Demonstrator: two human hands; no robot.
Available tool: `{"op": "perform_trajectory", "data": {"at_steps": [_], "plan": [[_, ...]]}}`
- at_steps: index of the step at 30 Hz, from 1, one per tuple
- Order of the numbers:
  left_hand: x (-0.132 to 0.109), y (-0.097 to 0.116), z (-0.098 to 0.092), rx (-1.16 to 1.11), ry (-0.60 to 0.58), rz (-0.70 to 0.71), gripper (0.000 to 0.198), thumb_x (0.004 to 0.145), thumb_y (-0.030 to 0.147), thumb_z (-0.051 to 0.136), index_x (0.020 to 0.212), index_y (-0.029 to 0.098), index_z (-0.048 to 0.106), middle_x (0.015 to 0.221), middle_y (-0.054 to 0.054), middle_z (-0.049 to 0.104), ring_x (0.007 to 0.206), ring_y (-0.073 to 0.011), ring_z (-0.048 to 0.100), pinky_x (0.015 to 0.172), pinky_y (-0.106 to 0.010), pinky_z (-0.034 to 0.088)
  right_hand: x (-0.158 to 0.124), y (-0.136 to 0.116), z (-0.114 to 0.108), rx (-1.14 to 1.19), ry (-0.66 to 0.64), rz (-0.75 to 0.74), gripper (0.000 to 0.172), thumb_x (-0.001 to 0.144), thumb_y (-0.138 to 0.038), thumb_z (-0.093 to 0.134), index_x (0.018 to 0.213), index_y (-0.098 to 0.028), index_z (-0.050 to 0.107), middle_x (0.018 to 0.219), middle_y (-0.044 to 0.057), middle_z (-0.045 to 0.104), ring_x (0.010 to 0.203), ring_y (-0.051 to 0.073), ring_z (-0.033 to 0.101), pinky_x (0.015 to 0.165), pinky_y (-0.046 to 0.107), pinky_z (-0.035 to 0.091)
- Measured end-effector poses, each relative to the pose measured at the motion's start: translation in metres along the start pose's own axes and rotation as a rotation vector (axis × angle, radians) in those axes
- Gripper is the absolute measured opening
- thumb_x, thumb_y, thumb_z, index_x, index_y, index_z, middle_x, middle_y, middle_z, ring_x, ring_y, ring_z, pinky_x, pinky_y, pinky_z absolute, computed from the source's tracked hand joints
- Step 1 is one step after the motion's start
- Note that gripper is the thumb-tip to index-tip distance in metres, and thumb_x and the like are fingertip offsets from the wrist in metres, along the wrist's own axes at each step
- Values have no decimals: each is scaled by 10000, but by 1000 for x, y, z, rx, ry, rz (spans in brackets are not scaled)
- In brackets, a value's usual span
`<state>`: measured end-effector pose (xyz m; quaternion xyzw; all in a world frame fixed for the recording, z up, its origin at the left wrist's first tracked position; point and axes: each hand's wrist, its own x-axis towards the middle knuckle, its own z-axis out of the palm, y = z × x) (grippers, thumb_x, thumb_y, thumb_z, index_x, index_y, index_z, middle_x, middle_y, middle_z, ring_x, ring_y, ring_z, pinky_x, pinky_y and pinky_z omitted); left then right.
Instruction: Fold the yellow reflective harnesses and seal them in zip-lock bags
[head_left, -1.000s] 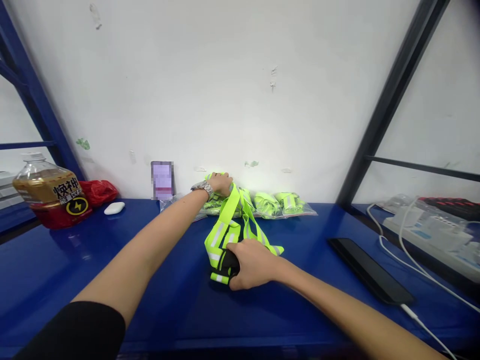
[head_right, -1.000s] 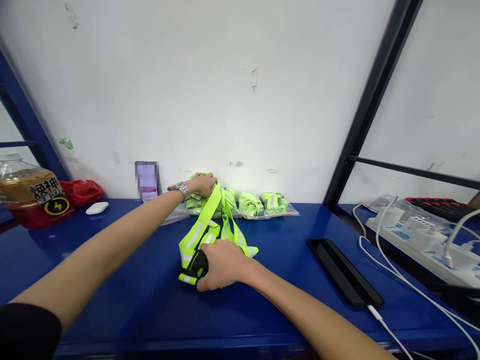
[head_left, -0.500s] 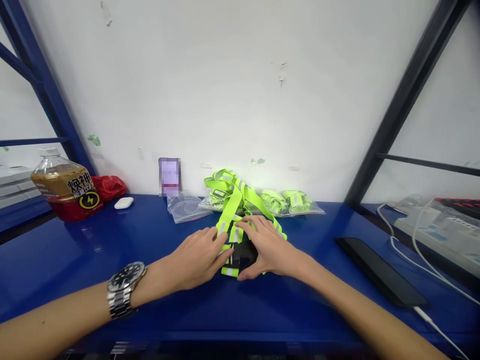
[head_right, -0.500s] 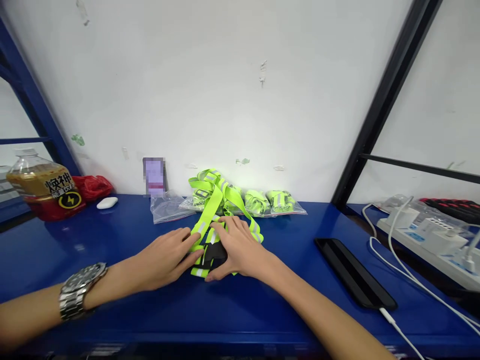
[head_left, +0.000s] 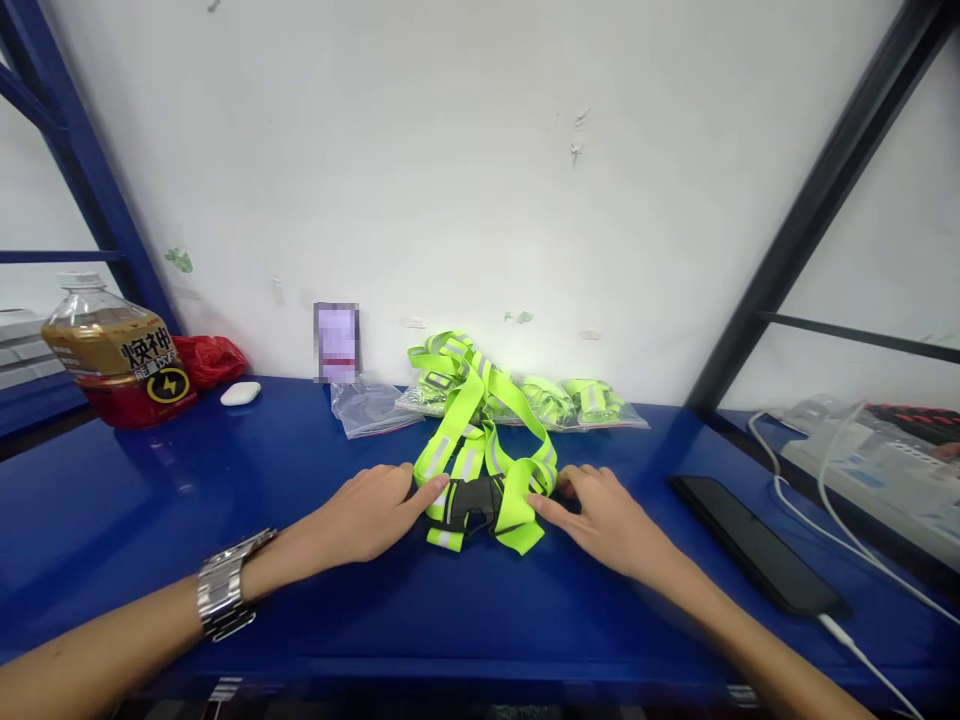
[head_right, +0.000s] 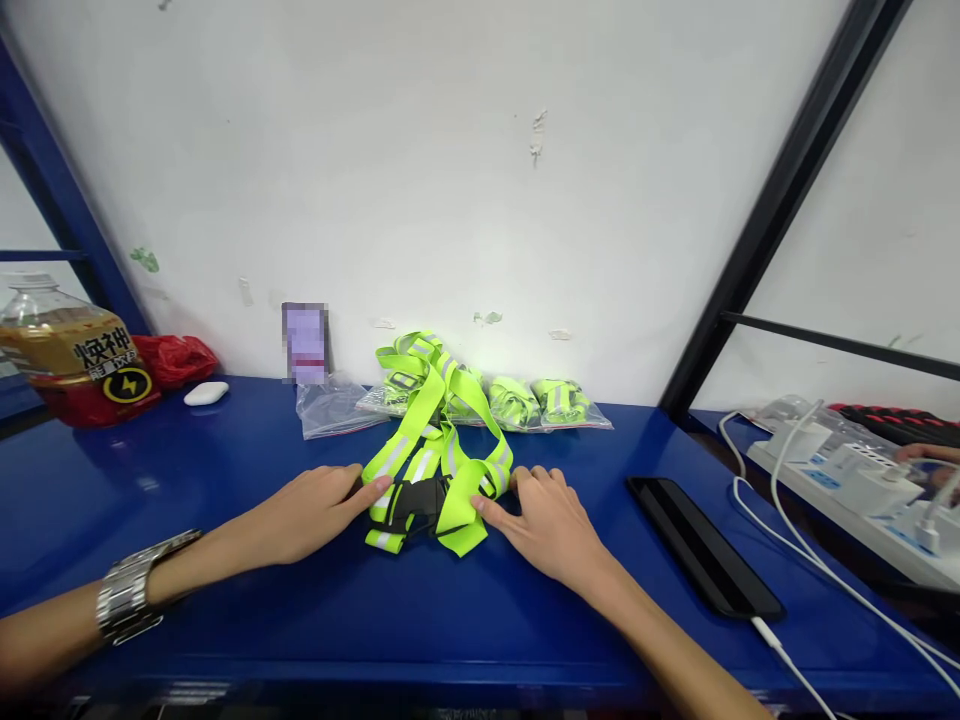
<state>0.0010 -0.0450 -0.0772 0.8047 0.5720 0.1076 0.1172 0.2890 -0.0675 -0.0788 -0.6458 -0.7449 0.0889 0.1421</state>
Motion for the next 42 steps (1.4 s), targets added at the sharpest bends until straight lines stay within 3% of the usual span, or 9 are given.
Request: {"op": "perform_trajectory", "data": {"at_steps": [9, 16, 19, 21, 24, 26, 30, 36, 42], "plan": [[7, 21, -3, -590, 59, 80, 285, 927, 467, 381, 803, 221, 457, 724, 26, 535, 667, -156, 519, 592, -247, 378, 13, -26, 2, 690, -113, -75, 420, 850, -593, 493, 1035, -217, 510, 945, 39, 607, 886, 215, 577, 770, 352, 465], [6, 40, -2, -1345, -19, -202, 230, 865, 409, 572, 825, 208, 465, 727, 32, 575, 676, -118, 572, 641, -227, 487, 13, -45, 4, 1493, 12, 155, 407, 632, -358, 796, 845, -214, 480, 858, 19, 663, 889, 199, 642, 838, 331, 494], [11, 39, -2, -1568, -56, -313, 246, 882, 426, 552, 912, 182, 551, 835, -45, 658, 800, -168, 649, 734, -283, 533, 16, -41, 5, 1660, 113, 205, 340, 684, -389, 747, 776, -222, 466, 847, 18, 662, 893, 194, 646, 857, 314, 499], [14, 39, -3, -1659, -81, -397, 269, 906, 406, 502, 965, 158, 590, 867, -88, 684, 823, -194, 670, 764, -315, 547, 17, -38, 4, 1714, 61, 292, 275, 784, -467, 612, 828, -226, 486, 840, 37, 660, 874, 212, 655, 827, 339, 517], [14, 40, -3, -1707, -76, -387, 138, 870, 256, 548, 929, 150, 613, 893, -96, 698, 806, -182, 677, 766, -298, 553, 15, -38, 4, 1706, -24, 404, 279, 854, -482, 467, 940, -219, 504, 870, 76, 668, 865, 238, 659, 788, 379, 531], [13, 41, -1, -1708, -65, -289, 62, 821, 188, 609, 874, 156, 606, 893, -79, 695, 801, -168, 675, 757, -280, 554, 13, -39, 5, 1657, 21, 387, 294, 842, -471, 494, 970, -208, 527, 965, 98, 671, 916, 247, 648, 786, 380, 532], [14, 42, 3, -1725, 4, -198, 129, 782, 163, 669, 848, 179, 560, 907, -53, 688, 798, -162, 674, 747, -293, 564, 9, -44, 8, 1575, 55, 274, 414, 778, -532, 595, 973, -167, 606, 1074, 121, 660, 997, 273, 617, 785, 369, 525], [20, 49, 3, -1790, 115, -186, 250, 737, 127, 719, 891, 172, 527, 971, -72, 690, 854, -179, 686, 785, -302, 575, 4, -52, 6, 1707, -105, 239, 416, 735, -489, 695, 993, -187, 572, 983, 62, 668, 862, 221, 646, 711, 331, 528], [21, 43, 10, -1613, 244, -335, 354, 720, 137, 755, 932, 183, 475, 854, -54, 694, 745, -180, 690, 667, -300, 580, 15, -47, 11, 1783, 205, 324, 546, 557, -213, 862, 960, -217, 493, 780, 4, 678, 697, 174, 665, 647, 314, 559]]}}
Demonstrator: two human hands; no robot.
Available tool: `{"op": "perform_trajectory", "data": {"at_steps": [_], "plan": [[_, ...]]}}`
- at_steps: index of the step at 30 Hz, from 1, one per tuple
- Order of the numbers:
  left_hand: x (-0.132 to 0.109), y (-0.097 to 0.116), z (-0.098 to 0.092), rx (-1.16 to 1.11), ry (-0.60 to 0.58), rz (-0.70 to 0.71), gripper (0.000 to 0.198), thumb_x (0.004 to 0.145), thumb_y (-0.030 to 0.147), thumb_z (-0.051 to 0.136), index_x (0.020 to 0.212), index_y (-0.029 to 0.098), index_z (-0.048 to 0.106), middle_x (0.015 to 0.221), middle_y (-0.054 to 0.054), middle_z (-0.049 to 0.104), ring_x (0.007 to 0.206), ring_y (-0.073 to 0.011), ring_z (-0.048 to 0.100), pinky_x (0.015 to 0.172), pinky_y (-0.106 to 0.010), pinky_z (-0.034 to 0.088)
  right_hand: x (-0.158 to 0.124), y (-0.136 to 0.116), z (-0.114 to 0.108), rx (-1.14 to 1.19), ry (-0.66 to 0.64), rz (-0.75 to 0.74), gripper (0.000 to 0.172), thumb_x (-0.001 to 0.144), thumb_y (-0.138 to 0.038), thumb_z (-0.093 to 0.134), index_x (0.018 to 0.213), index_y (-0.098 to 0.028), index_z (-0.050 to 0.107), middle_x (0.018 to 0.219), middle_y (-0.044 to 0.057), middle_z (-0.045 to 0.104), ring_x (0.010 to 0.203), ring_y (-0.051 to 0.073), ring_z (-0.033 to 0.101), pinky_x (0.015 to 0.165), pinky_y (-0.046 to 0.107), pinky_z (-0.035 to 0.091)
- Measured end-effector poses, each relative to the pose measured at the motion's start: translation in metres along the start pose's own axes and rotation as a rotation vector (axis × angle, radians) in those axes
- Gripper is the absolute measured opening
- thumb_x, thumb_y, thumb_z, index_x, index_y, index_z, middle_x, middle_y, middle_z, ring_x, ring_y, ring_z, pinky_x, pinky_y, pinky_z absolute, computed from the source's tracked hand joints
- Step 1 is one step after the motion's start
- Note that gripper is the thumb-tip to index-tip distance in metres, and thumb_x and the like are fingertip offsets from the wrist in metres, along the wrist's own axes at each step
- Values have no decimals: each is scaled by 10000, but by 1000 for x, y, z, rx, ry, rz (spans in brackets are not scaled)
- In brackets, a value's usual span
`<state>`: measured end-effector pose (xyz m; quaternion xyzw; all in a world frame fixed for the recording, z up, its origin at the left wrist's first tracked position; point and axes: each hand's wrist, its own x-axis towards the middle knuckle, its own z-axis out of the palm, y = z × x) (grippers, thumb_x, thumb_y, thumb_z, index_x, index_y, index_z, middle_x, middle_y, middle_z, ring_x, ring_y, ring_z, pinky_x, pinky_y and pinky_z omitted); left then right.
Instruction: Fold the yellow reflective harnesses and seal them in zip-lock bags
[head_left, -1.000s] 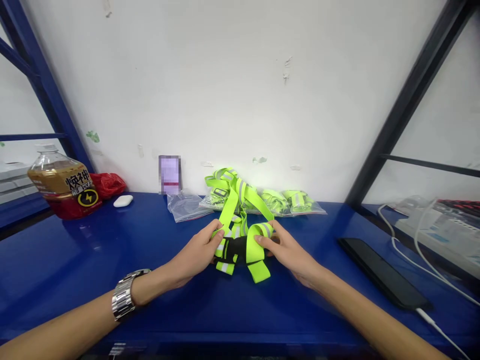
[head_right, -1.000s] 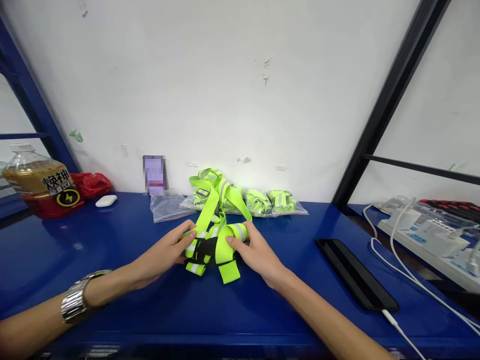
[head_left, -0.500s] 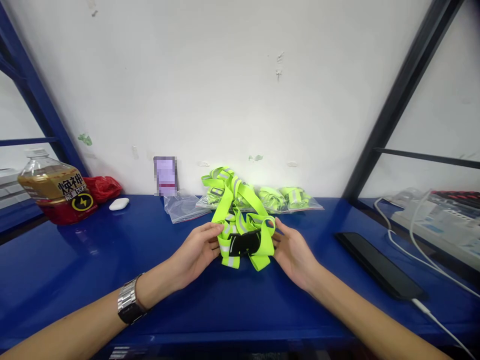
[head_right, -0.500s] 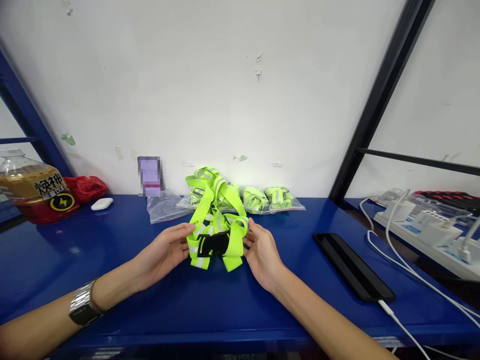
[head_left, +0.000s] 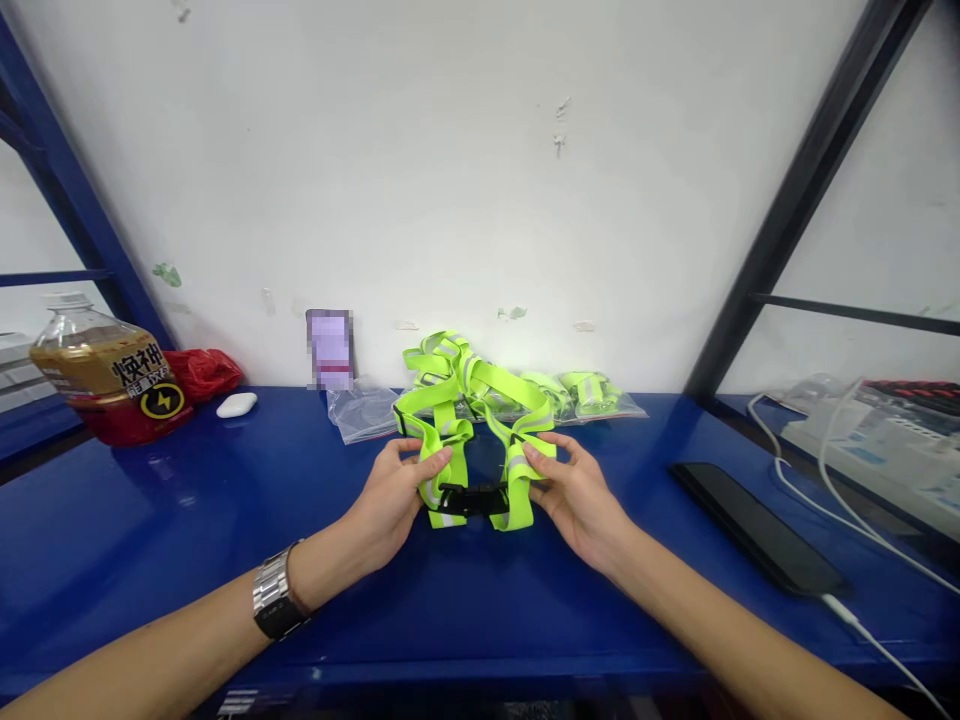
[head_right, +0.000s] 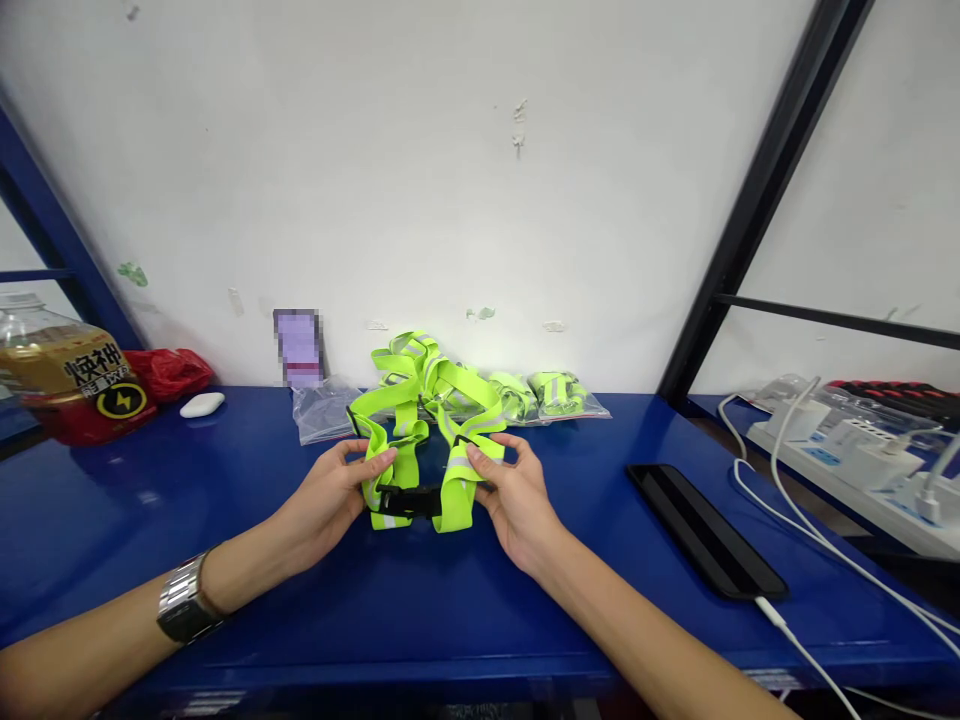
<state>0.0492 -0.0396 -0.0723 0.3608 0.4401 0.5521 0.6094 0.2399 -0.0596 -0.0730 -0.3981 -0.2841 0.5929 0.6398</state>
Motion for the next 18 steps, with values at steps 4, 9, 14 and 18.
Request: {"op": "perform_trajectory", "data": {"at_steps": [4, 9, 14, 18], "plan": [[9, -1, -18, 127, 145, 57, 418, 714, 186, 780, 920, 195, 416, 741, -18, 665, 638, -163, 670, 571, -269, 560, 16, -4, -14, -84, 206, -31, 578, 546, -136, 856, 952, -230, 455, 770, 22, 691, 697, 224, 696, 583, 363, 598], [20, 5, -39, 307, 250, 125, 519, 642, 286, 833, 914, 210, 396, 698, 23, 619, 629, -176, 670, 480, -243, 539, 27, -7, -28, -174, 303, -48, 576, 552, -94, 827, 922, -257, 416, 769, -13, 662, 716, 196, 695, 606, 339, 621], [24, 7, -46, 485, 216, 128, 543, 621, 455, 808, 889, 209, 405, 665, 32, 597, 610, -179, 662, 462, -251, 538, 23, -9, -37, -727, 177, -212, 542, 717, -376, 710, 1127, -250, 380, 1042, 95, 639, 972, 301, 646, 787, 498, 571], [23, 6, -44, 696, 163, 260, 542, 642, 555, 742, 885, 221, 391, 619, 63, 547, 494, -167, 614, 433, -266, 503, 6, -16, -32, -1363, 153, -883, 564, 812, -374, 575, 1291, -165, 363, 1411, 208, 398, 1328, 390, 343, 1041, 596, 314]]}}
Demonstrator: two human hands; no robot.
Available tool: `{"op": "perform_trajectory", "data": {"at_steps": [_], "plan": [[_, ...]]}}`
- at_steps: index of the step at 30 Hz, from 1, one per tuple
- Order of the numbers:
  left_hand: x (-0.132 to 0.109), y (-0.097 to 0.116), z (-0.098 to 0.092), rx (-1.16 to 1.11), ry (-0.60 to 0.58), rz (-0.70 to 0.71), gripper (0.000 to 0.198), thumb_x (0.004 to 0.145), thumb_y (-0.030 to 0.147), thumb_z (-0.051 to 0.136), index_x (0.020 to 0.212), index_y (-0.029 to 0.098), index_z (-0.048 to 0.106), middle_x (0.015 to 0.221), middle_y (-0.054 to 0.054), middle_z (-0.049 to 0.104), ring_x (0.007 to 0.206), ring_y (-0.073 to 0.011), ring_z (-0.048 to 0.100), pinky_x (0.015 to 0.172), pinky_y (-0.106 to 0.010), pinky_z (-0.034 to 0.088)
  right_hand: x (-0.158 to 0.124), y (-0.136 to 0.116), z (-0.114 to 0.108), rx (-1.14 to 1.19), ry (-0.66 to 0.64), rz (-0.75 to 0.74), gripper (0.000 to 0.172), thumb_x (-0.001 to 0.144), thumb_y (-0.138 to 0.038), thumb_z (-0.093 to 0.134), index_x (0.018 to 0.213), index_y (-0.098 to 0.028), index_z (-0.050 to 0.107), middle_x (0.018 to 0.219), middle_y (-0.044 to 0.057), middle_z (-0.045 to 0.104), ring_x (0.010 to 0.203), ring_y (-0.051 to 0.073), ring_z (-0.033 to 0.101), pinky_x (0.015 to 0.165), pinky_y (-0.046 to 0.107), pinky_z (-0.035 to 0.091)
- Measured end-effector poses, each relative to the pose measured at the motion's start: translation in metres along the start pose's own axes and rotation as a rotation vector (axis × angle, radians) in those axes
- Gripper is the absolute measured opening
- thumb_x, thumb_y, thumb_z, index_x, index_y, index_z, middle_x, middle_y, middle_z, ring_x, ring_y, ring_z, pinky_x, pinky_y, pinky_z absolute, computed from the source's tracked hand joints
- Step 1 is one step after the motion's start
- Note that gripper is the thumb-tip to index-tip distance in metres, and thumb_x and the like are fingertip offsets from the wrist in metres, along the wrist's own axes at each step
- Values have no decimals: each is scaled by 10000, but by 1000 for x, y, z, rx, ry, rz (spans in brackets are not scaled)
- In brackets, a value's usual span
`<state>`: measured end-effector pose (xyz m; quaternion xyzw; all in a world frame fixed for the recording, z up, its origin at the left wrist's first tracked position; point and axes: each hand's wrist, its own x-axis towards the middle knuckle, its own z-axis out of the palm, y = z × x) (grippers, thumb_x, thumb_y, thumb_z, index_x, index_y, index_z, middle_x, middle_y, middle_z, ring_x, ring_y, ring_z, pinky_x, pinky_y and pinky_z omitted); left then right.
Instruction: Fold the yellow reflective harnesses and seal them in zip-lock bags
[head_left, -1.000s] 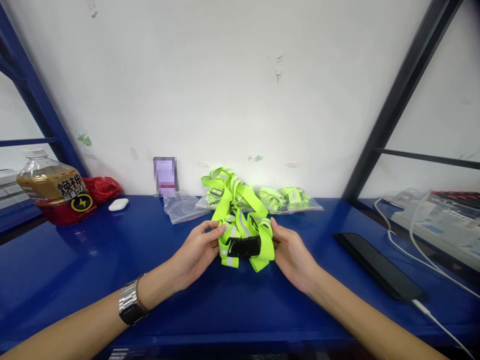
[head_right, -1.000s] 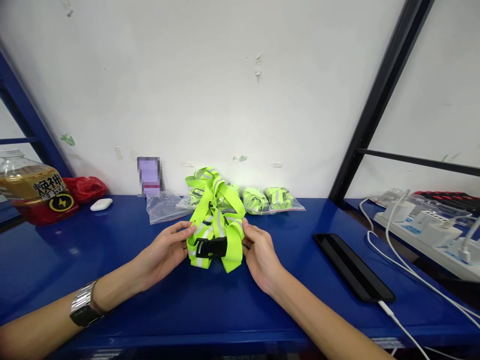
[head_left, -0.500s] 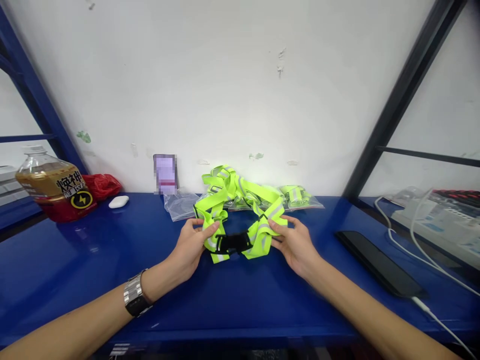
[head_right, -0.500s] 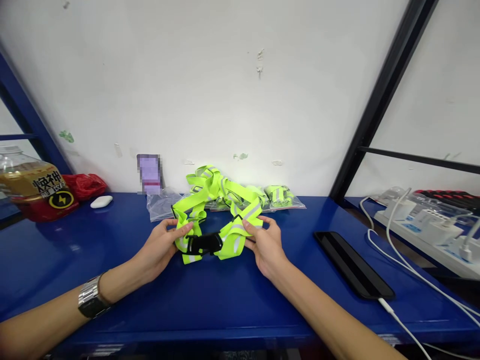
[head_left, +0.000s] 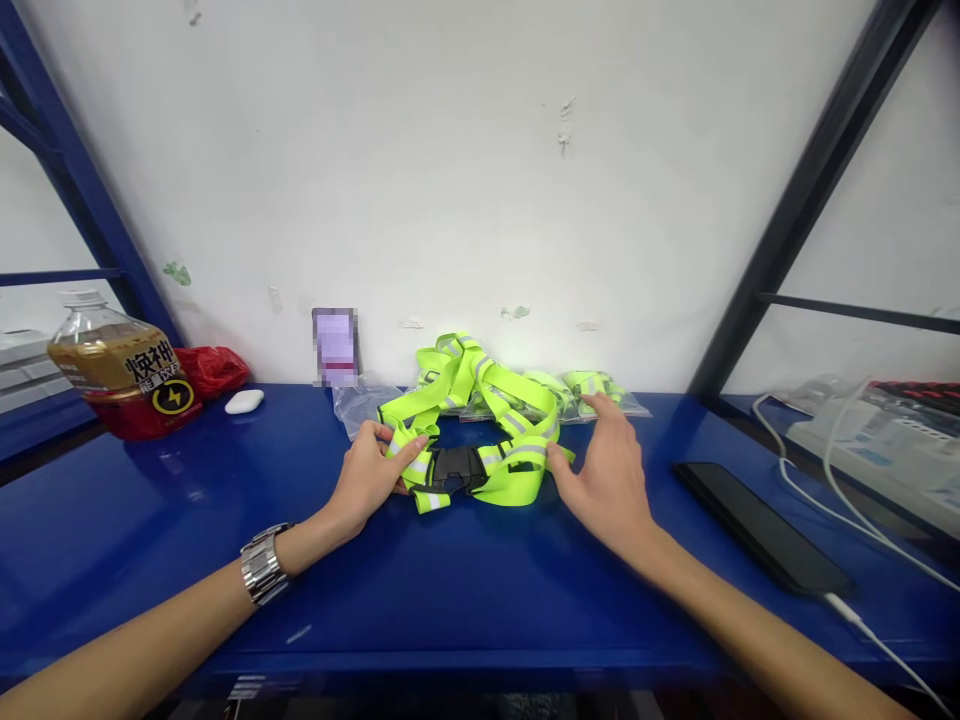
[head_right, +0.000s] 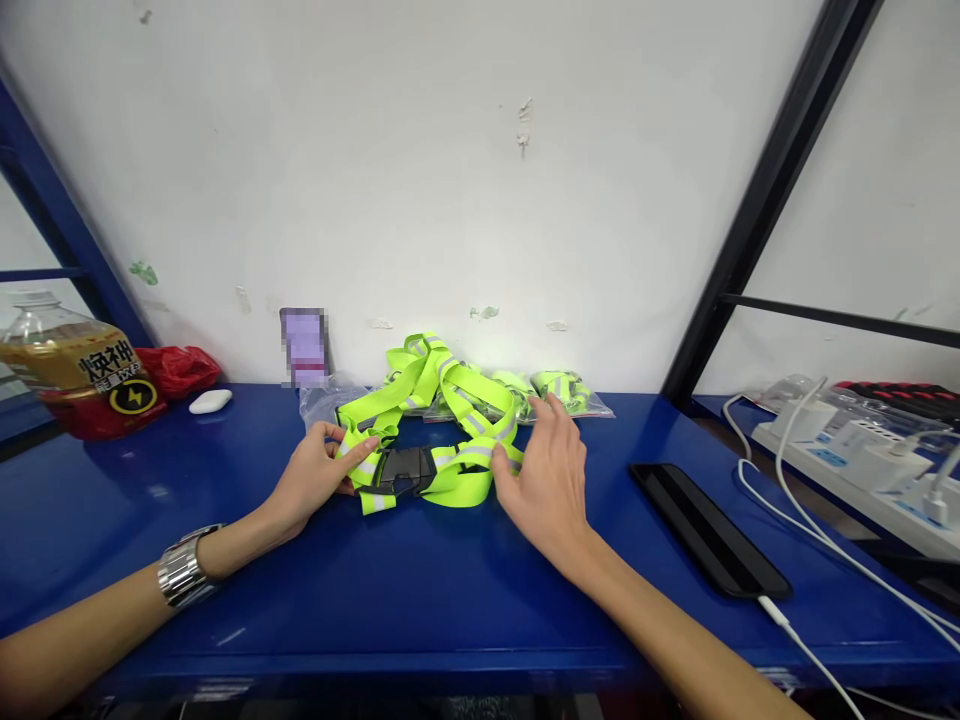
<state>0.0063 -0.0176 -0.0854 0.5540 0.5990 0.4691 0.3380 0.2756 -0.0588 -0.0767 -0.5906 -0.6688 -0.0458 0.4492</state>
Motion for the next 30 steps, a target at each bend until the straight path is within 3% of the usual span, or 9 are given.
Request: {"op": "perform_trajectory", "data": {"at_steps": [4, 7, 9, 12, 15, 18, 22, 27, 30], "plan": [[-4, 2, 6, 190, -72, 171, 461, 729, 575, 641, 863, 237, 358, 573, 96, 481, 379, -132, 508, 395, -241, 387, 0, -29, -2, -118, -358, -549, 473, 892, -411, 481, 1293, -163, 447, 1344, 163, 499, 1314, 316, 376, 1083, 479, 282], [-4, 1, 8, 308, -76, 302, 394, 781, 550, 587, 843, 238, 356, 580, 92, 447, 441, -123, 477, 460, -234, 350, 5, -43, 12, -210, -500, -612, 702, 838, -554, 538, 1365, -111, 404, 1318, 209, 508, 1271, 370, 401, 1053, 519, 286], [0, 0, 7, 404, 9, 352, 363, 791, 515, 582, 808, 233, 353, 594, 83, 436, 490, -122, 452, 504, -235, 326, 11, -43, 23, -261, -614, -626, 680, 847, -592, 512, 1336, -123, 451, 1170, 191, 596, 1135, 362, 513, 981, 511, 346], [7, -1, 1, 497, 129, 304, 397, 785, 531, 584, 735, 228, 331, 561, 78, 404, 508, -129, 418, 520, -242, 288, 19, -36, 32, -291, -721, -555, 601, 873, -595, 470, 1283, -158, 511, 1003, 139, 641, 935, 304, 599, 825, 407, 421], [1, 5, -4, 499, 120, 267, 448, 855, 589, 459, 647, 217, 323, 521, 58, 395, 515, -134, 422, 531, -256, 270, 26, -29, 31, -239, -693, -450, 467, 898, -488, 485, 1208, -149, 572, 939, 123, 653, 867, 260, 610, 734, 322, 406], [-25, 16, -2, 502, -57, 384, 531, 930, 565, 312, 551, 196, 358, 503, 30, 404, 511, -130, 406, 542, -276, 245, 34, -26, 29, -95, -664, -318, 310, 882, -367, 527, 1041, -131, 649, 839, 96, 669, 799, 225, 611, 670, 285, 382], [-63, 27, 15, 339, -533, 374, 555, 957, 541, 260, 651, 182, 552, 568, 7, 536, 552, -138, 473, 575, -274, 324, 45, -26, 29, 243, -640, -96, 239, 838, -352, 569, 866, -137, 668, 778, 55, 659, 734, 184, 586, 648, 267, 381], [-55, 28, 41, -17, -582, 155, 538, 896, 626, 368, 887, 161, 639, 848, -57, 637, 743, -169, 550, 672, -280, 420, 49, -33, 23, 723, -646, 129, 333, 805, -471, 574, 746, -148, 625, 694, 9, 579, 655, 139, 504, 617, 252, 371], [-40, 31, 51, -446, -619, -3, 518, 864, 634, 442, 1097, 202, 609, 1032, -73, 645, 895, -193, 591, 699, -278, 456, 44, -37, 19, 772, -722, 169, 398, 814, -522, 541, 647, -162, 536, 582, -37, 437, 542, 95, 364, 527, 233, 282]]}}
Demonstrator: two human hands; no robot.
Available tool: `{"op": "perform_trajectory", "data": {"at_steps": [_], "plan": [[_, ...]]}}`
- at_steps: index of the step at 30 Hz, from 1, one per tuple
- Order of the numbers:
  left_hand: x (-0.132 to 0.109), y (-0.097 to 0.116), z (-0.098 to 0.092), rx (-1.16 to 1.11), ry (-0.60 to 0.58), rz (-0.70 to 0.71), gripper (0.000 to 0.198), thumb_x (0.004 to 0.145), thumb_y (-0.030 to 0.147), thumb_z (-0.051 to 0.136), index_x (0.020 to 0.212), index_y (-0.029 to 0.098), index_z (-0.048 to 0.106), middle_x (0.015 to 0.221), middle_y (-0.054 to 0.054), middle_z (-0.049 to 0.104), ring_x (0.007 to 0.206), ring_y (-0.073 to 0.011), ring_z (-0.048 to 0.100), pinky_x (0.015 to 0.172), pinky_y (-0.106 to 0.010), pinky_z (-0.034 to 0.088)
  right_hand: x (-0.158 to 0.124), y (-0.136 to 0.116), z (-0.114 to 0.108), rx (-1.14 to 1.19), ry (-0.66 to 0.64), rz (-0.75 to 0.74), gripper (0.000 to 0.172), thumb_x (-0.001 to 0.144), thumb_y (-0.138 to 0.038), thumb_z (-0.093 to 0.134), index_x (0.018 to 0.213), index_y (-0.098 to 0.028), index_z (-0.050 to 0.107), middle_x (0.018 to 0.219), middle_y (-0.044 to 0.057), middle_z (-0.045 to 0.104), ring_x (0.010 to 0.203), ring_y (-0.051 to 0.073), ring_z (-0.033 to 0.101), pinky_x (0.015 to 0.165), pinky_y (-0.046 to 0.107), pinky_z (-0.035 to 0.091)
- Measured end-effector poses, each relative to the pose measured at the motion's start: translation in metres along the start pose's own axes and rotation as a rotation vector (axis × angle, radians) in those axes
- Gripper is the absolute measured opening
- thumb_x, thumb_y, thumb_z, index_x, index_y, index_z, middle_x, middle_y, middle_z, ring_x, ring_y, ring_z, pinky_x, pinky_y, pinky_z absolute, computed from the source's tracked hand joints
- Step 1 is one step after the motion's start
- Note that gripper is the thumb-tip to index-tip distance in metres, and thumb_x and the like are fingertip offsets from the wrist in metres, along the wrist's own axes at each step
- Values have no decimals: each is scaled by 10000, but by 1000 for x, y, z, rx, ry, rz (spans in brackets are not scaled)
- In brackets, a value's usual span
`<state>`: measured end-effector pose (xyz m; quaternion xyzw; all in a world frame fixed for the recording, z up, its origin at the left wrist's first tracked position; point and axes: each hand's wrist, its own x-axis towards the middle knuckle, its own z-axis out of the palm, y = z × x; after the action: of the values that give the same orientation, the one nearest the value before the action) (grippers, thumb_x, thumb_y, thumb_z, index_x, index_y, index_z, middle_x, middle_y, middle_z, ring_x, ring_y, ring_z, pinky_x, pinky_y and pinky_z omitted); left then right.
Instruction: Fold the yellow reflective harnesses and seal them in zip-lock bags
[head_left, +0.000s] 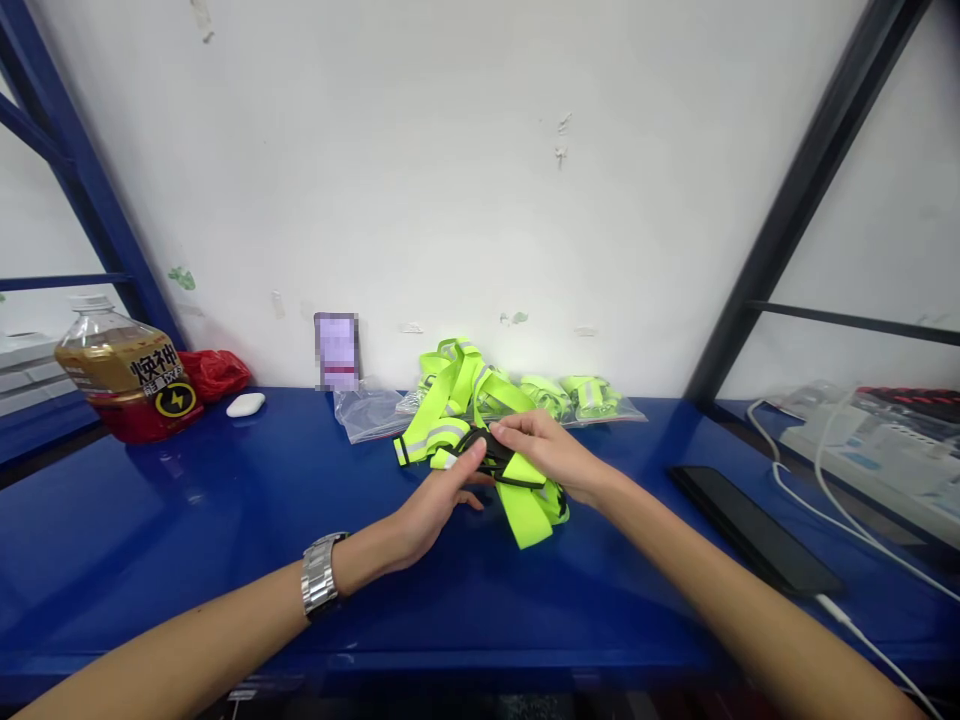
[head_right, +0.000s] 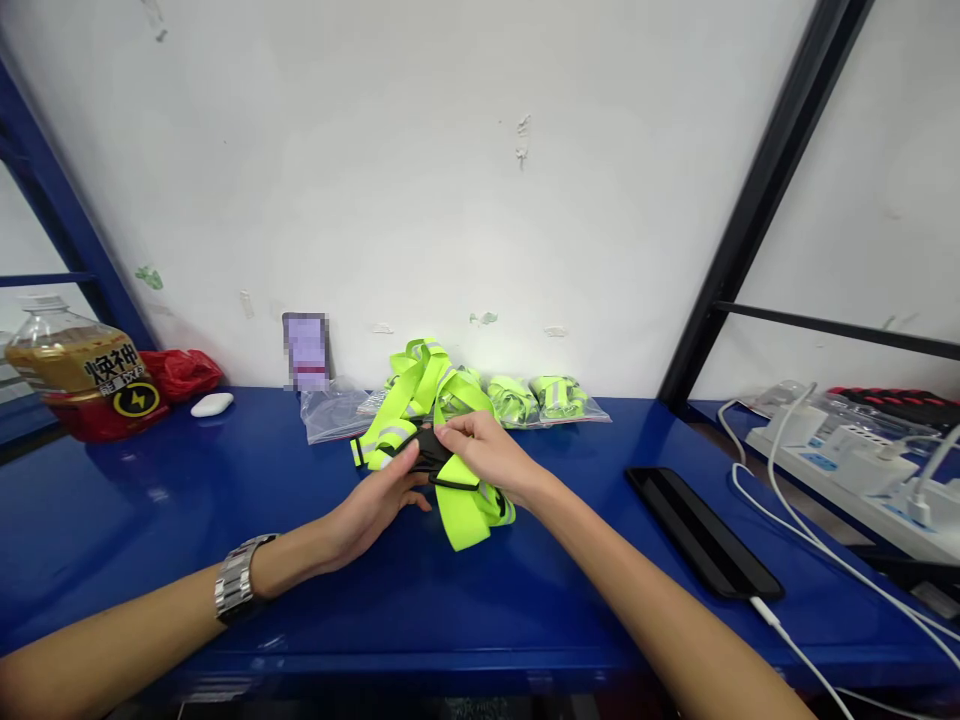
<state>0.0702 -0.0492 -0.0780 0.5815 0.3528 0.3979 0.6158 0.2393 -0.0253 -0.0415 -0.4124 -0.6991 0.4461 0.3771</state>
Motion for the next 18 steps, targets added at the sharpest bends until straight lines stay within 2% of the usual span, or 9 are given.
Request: {"op": "perform_trajectory", "data": {"at_steps": [2, 5, 8, 11, 13, 14, 16, 17, 18], "plan": [[7, 3, 2, -251, 26, 49, 492, 844, 585, 527, 1217, 263, 544, 1162, -60, 621, 997, -205, 592, 727, -283, 478, -2, 1, 2, -84, -36, -4, 417, 840, -524, 505, 614, -175, 471, 551, -60, 330, 513, 80, 264, 500, 237, 206], [15, 5, 3, -384, 260, 104, 514, 767, 445, 683, 1220, 246, 544, 1167, -65, 635, 1007, -207, 610, 753, -285, 497, -2, 6, 3, -276, -73, -66, 416, 888, -479, 444, 595, -188, 392, 542, -70, 250, 503, 75, 200, 492, 250, 153], [20, -3, -6, -299, 447, 153, 426, 682, 310, 744, 1058, 143, 630, 1029, -91, 686, 909, -209, 647, 757, -286, 507, 1, 11, -1, -438, -109, -93, 420, 908, -443, 421, 577, -188, 377, 534, -68, 233, 487, 75, 198, 483, 252, 157], [25, -16, -19, -4, 446, 210, 251, 684, 248, 702, 897, 123, 654, 794, -56, 692, 628, -164, 637, 592, -256, 496, 3, 15, -5, -583, -127, -51, 410, 902, -449, 443, 594, -181, 479, 519, -54, 325, 477, 89, 291, 487, 245, 213], [27, -21, -24, 160, 436, 214, 176, 729, 228, 632, 881, 140, 637, 619, -3, 634, 440, -133, 555, 472, -245, 446, 1, 14, -2, -723, 43, -81, 314, 878, -419, 505, 692, -178, 579, 595, -12, 488, 561, 130, 440, 542, 251, 308], [29, -22, -25, 172, 450, 199, 157, 746, 214, 594, 886, 147, 622, 569, 16, 602, 391, -128, 522, 441, -245, 430, -3, 12, 2, -790, 191, -144, 246, 872, -377, 523, 763, -174, 609, 687, 24, 564, 654, 164, 507, 602, 269, 360], [33, -22, -24, 76, 508, 168, 144, 751, 176, 539, 886, 155, 584, 573, 21, 584, 399, -134, 529, 438, -253, 447, -16, 4, 17, -848, 483, -366, 151, 875, -261, 503, 874, -162, 616, 885, 95, 625, 851, 218, 554, 749, 324, 413], [35, -21, -23, 13, 538, 158, 140, 743, 161, 525, 877, 156, 567, 610, 11, 591, 434, -138, 549, 448, -257, 463, -24, -1, 26, -809, 512, -494, 156, 885, -214, 465, 873, -158, 611, 896, 106, 633, 879, 218, 559, 790, 334, 422], [36, -19, -22, -37, 557, 150, 138, 737, 151, 516, 870, 155, 553, 651, -1, 597, 473, -142, 565, 457, -261, 476, -34, -5, 37, -734, 435, -607, 177, 890, -191, 443, 828, -162, 606, 830, 92, 637, 829, 198, 569, 780, 315, 435]]}}
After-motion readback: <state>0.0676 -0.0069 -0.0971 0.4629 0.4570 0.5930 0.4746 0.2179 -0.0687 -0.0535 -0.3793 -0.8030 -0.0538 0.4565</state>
